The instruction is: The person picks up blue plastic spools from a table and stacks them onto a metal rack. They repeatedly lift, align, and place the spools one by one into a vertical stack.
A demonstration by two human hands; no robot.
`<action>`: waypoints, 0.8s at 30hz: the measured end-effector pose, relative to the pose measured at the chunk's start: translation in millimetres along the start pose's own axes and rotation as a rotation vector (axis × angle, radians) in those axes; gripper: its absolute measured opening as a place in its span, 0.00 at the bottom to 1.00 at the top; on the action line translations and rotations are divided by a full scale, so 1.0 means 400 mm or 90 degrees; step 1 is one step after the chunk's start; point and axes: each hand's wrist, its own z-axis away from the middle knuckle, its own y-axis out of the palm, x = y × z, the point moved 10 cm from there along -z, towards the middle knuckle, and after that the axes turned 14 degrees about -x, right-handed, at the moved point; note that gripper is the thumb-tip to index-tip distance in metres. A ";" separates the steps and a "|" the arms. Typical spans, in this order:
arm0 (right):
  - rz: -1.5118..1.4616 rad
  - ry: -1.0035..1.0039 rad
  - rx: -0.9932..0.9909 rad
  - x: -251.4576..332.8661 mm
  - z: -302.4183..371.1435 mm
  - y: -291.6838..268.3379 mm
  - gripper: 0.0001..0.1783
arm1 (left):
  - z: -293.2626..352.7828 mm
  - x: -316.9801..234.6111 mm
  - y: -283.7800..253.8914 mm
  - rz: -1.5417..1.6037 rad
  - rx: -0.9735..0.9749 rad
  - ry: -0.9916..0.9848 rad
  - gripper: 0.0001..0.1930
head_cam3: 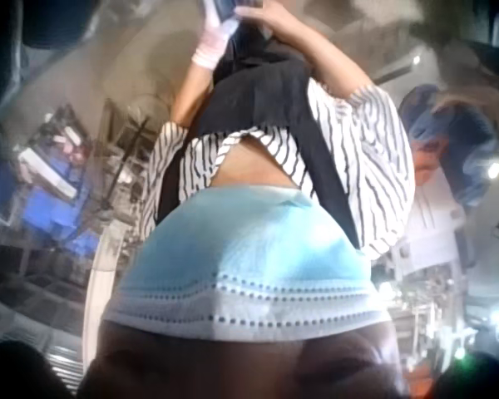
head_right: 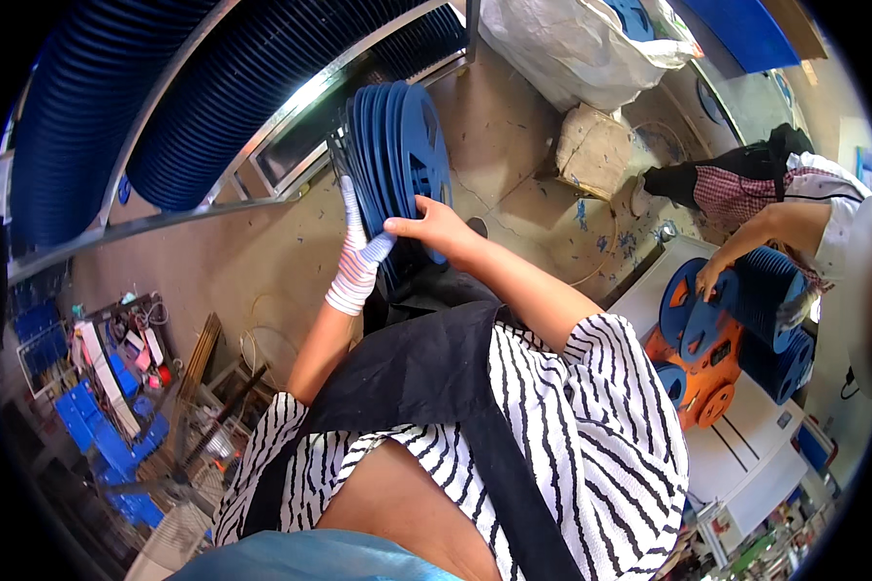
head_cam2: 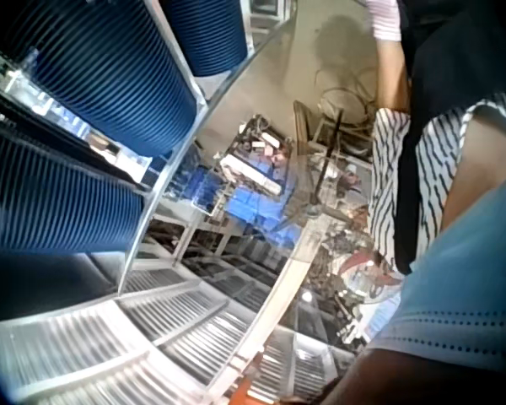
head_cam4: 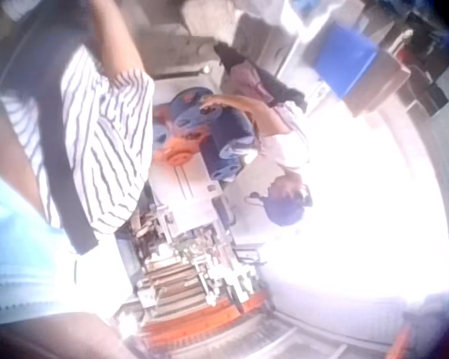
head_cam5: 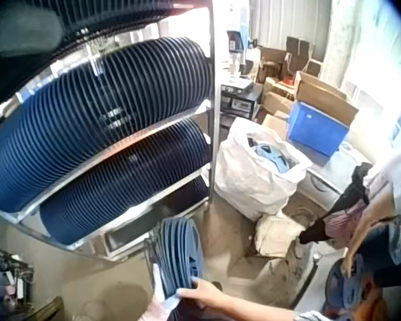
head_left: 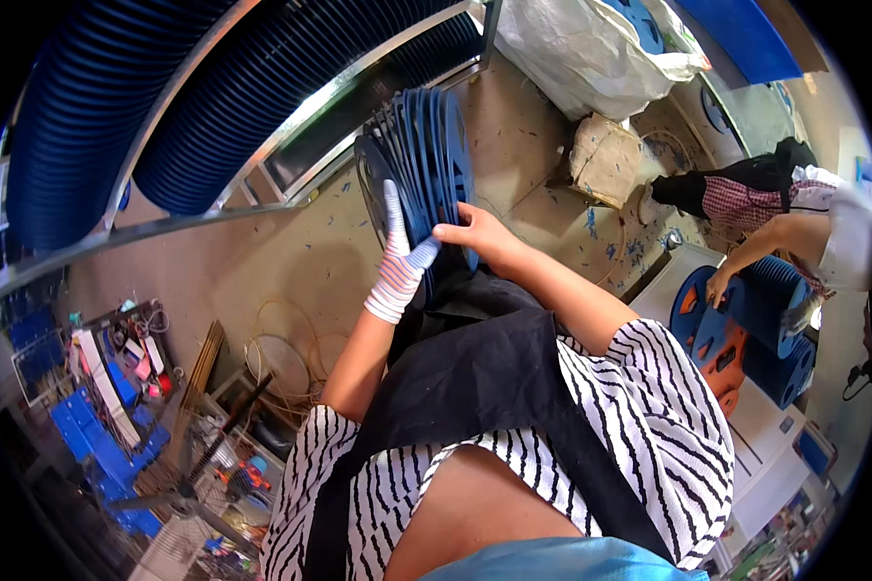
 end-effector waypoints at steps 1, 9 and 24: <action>-0.089 0.020 0.005 0.012 -0.013 -0.005 0.37 | -0.011 -0.041 0.045 -0.010 0.077 -0.006 0.53; -0.565 0.109 0.061 -0.028 -0.075 -0.010 0.30 | -0.141 -0.062 0.191 -0.779 0.504 0.099 0.49; -1.023 -0.024 -0.451 -0.319 0.084 -0.217 0.16 | -0.097 -0.031 0.264 -0.410 0.521 0.329 0.14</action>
